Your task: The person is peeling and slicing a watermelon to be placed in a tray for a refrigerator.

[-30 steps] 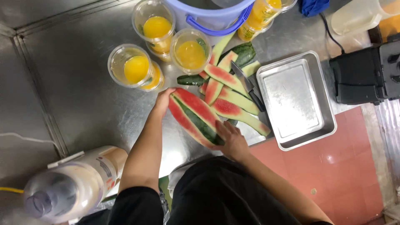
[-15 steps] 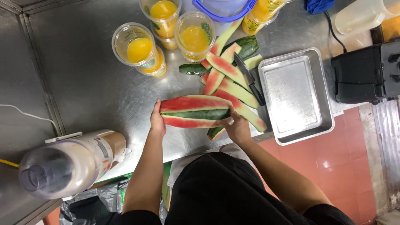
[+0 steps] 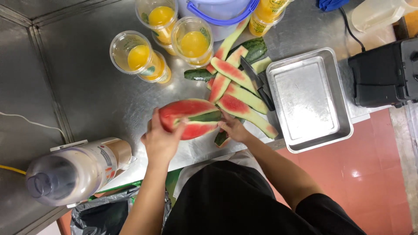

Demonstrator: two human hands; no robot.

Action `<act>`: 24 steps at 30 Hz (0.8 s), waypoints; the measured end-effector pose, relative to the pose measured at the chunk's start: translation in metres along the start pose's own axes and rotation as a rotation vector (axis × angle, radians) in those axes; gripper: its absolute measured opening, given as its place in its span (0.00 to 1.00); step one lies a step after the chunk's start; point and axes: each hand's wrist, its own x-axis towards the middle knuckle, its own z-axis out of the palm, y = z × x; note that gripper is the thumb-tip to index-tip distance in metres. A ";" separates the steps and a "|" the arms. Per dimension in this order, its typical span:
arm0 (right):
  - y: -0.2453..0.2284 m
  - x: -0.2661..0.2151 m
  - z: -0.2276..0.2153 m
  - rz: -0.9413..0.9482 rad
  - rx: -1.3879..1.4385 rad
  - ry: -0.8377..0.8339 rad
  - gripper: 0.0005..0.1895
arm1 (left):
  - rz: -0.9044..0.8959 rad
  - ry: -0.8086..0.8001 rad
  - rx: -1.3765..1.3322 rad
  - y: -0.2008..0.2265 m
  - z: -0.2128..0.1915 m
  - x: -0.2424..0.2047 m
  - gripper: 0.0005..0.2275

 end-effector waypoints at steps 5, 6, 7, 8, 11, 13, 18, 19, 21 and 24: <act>-0.012 -0.001 -0.027 0.377 -0.157 -0.093 0.40 | 0.256 -0.260 0.303 0.036 -0.009 -0.003 0.47; -0.007 0.000 -0.028 0.375 -0.155 -0.096 0.40 | 0.255 -0.258 0.306 0.034 -0.005 0.002 0.47; -0.002 0.000 -0.030 0.391 -0.167 -0.076 0.39 | 0.451 -0.250 0.194 0.032 -0.001 0.007 0.46; 0.004 -0.003 -0.032 0.411 -0.177 -0.051 0.38 | 0.648 -0.247 0.079 0.031 0.005 0.012 0.45; 0.028 -0.007 -0.052 -0.075 -0.542 0.016 0.32 | 0.663 -0.280 0.290 0.061 0.000 0.011 0.41; -0.013 -0.001 -0.063 0.104 -0.796 0.183 0.28 | 0.584 -0.350 0.369 0.068 -0.003 0.007 0.40; -0.062 0.022 -0.095 0.443 -1.163 0.415 0.27 | 0.572 -0.341 0.405 0.055 0.003 -0.004 0.40; -0.061 0.020 -0.098 0.493 -1.188 0.412 0.29 | 0.605 -0.286 0.398 0.054 0.005 -0.008 0.40; -0.042 0.019 -0.103 0.531 -1.215 0.399 0.31 | 0.627 -0.220 0.392 0.054 0.005 -0.016 0.40; -0.005 0.013 -0.104 0.359 -1.292 0.485 0.27 | 0.444 -0.225 0.473 0.059 0.008 -0.027 0.41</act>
